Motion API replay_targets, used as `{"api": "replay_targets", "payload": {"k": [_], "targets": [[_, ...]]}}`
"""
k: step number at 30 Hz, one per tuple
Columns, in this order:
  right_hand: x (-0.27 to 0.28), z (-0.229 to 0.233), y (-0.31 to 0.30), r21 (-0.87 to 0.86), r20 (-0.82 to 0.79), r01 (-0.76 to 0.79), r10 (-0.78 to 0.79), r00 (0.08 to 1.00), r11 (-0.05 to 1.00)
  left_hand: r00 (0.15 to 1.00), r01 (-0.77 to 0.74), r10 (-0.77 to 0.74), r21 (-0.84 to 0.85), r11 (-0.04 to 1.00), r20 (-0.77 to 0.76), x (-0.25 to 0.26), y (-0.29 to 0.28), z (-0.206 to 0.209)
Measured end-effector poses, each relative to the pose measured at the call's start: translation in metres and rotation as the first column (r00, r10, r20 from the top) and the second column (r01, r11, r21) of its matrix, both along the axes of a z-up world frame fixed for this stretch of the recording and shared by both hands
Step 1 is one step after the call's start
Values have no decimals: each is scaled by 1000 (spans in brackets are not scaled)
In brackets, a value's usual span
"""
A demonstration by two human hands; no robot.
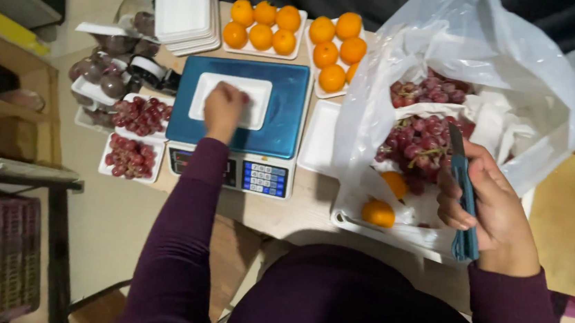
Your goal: Picking grapes from a bulk bag, trimming stems with a knife, weighing them on a digital scale, and placing them into small plastic trays for packaging.
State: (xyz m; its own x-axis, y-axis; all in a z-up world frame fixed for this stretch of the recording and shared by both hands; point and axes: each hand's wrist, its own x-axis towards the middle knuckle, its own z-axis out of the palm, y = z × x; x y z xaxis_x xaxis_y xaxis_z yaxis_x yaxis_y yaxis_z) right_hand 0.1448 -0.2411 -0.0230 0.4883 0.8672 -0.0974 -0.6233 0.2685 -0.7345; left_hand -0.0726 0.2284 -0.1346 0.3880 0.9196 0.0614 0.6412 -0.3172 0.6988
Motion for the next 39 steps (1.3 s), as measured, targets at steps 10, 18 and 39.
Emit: {"api": "replay_targets", "payload": {"k": [10, 18, 39], "targets": [[11, 27, 17, 188, -282, -257, 303, 910, 948, 862, 382, -443, 259, 887, 247, 58, -154, 98], [1, 39, 26, 162, -230, -242, 275, 934, 957, 464, 815, -766, 124, 566, 446, 98, -270, 128], [-14, 5, 7, 159, -150, -86, 111, 983, 983, 803, 569, 200, -822, 25, 562, 101, -269, 157]]}}
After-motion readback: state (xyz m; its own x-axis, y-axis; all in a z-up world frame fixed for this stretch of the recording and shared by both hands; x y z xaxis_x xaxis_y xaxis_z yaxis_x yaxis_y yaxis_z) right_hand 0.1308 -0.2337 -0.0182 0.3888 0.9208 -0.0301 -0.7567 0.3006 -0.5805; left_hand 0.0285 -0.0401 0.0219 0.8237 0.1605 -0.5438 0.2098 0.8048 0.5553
